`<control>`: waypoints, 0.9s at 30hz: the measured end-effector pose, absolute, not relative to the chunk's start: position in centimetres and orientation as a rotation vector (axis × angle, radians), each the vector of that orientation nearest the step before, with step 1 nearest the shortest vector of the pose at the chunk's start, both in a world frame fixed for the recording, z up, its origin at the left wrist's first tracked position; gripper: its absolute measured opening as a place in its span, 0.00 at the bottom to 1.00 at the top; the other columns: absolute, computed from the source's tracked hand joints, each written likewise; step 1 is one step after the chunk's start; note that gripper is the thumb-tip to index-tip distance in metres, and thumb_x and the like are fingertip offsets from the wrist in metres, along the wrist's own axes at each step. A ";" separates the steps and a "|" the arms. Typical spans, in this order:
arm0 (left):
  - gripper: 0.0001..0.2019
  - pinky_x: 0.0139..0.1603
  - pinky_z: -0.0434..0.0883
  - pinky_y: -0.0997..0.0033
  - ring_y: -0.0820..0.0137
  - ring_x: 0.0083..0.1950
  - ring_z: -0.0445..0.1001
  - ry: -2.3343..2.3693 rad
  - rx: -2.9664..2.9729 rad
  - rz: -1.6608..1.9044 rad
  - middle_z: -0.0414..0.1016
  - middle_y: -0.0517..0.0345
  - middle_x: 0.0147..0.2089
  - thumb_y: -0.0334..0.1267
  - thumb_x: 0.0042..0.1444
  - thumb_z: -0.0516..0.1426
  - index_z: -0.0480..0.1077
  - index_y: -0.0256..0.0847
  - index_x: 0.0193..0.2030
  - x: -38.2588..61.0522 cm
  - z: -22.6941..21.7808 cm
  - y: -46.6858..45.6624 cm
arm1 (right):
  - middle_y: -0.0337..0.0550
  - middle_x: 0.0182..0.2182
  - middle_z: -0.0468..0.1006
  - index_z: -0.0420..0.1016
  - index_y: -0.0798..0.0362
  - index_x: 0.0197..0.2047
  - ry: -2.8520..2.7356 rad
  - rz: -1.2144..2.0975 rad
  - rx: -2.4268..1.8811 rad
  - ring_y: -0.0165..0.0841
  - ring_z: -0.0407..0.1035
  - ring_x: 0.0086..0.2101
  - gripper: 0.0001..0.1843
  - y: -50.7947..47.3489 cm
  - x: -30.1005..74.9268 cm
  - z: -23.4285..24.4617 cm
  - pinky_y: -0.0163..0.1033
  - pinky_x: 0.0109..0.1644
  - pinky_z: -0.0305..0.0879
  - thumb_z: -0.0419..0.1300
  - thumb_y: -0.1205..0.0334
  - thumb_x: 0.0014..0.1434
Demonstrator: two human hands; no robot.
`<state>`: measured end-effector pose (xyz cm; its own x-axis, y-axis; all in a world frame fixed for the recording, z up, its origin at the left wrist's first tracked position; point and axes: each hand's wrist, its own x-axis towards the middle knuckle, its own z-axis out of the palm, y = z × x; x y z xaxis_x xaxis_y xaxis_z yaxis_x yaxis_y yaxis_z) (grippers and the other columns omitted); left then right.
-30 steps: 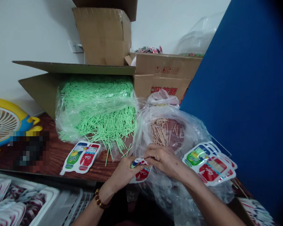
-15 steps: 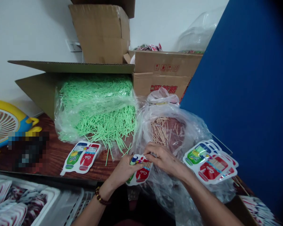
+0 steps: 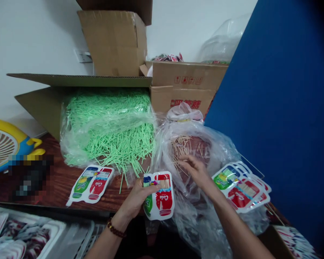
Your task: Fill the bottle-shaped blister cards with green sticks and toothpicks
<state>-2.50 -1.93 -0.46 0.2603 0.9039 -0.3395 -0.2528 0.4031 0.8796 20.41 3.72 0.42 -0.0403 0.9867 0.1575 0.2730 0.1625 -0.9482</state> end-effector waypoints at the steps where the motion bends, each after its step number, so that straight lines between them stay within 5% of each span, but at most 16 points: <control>1: 0.10 0.34 0.73 0.73 0.68 0.31 0.78 0.997 0.797 0.929 0.83 0.54 0.32 0.37 0.46 0.67 0.78 0.35 0.36 -2.4 -0.5 -1.9 | 0.41 0.37 0.77 0.75 0.52 0.41 -1.554 1.048 -1.250 0.34 0.69 0.36 0.12 2.9 20.0 0.3 0.38 0.40 0.63 0.62 0.55 0.55; 7: 0.10 0.34 0.72 0.73 0.69 0.31 0.77 0.940 0.820 0.955 0.82 0.54 0.31 0.35 0.47 0.67 0.77 0.35 0.36 -2.2 -0.4 -1.8 | 0.39 0.33 0.78 0.73 0.54 0.39 -1.331 1.685 -0.977 0.34 0.71 0.35 0.13 -0.9 16.5 -0.8 0.39 0.41 0.65 0.66 0.57 0.51; 18: 0.11 0.32 0.72 0.73 0.68 0.28 0.76 1.015 0.832 0.991 0.80 0.54 0.28 0.38 0.43 0.68 0.76 0.34 0.32 -2.2 0.1 -1.9 | 0.37 0.28 0.75 0.72 0.55 0.31 -1.258 1.562 -0.971 0.30 0.68 0.30 0.10 -1.4 15.6 -1.5 0.35 0.35 0.63 0.66 0.58 0.51; 27: 0.12 0.30 0.72 0.74 0.69 0.27 0.76 0.992 0.953 0.935 0.81 0.54 0.28 0.39 0.43 0.68 0.77 0.33 0.32 -1.8 0.6 -1.6 | 0.37 0.29 0.75 0.71 0.54 0.34 -1.160 1.622 -0.869 0.30 0.68 0.31 0.12 -2.0 15.5 -0.8 0.35 0.37 0.63 0.66 0.56 0.52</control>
<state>-1.85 -1.61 0.64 0.2663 0.9331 -0.2415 -0.1866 0.2957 0.9369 15.48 -2.00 -0.84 -0.3182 0.9476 -0.0283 -0.2792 -0.1222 -0.9524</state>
